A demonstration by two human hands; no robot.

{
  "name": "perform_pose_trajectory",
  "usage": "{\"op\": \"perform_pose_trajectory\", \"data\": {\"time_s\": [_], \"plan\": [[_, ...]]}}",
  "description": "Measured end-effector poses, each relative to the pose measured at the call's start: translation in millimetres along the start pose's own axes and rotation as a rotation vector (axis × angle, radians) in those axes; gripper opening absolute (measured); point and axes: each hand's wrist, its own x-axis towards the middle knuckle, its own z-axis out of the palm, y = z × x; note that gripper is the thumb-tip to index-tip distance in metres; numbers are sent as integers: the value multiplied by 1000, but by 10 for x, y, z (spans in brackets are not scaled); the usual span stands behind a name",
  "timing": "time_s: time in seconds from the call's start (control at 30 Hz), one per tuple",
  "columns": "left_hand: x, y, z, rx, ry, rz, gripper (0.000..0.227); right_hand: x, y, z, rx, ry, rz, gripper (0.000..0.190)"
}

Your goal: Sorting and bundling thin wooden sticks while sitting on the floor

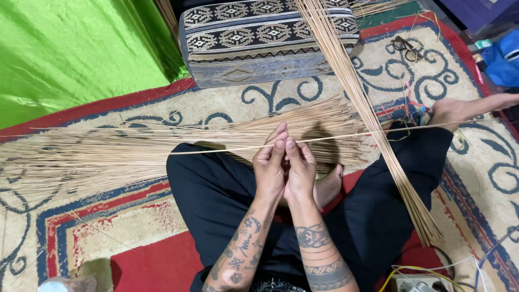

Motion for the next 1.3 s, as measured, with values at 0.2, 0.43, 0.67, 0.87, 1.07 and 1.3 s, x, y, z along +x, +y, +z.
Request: {"op": "perform_pose_trajectory", "data": {"time_s": [0.2, 0.43, 0.67, 0.87, 1.07, 1.3], "plan": [[19, -54, -5, 0, 19, 7, 23, 40, -26, -57, 6, -47, 37, 21], [342, 177, -243, 3, 28, 19, 27, 458, -233, -490, 212, -20, -12, 10], [772, 549, -704, -99, 147, 110, 28, 817, -674, -1137, 299, 133, -131, 14], [220, 222, -161, 122, -8, 68, 9, 478, -92, -538, 144, 21, -64, 3], [140, 207, -143, 296, -312, 182, 9, 475, -130, -534, -130, -145, -192, 8], [715, 249, -794, 91, 45, 92, 17, 957, -278, -1264, 52, 186, -178, 18]]}}
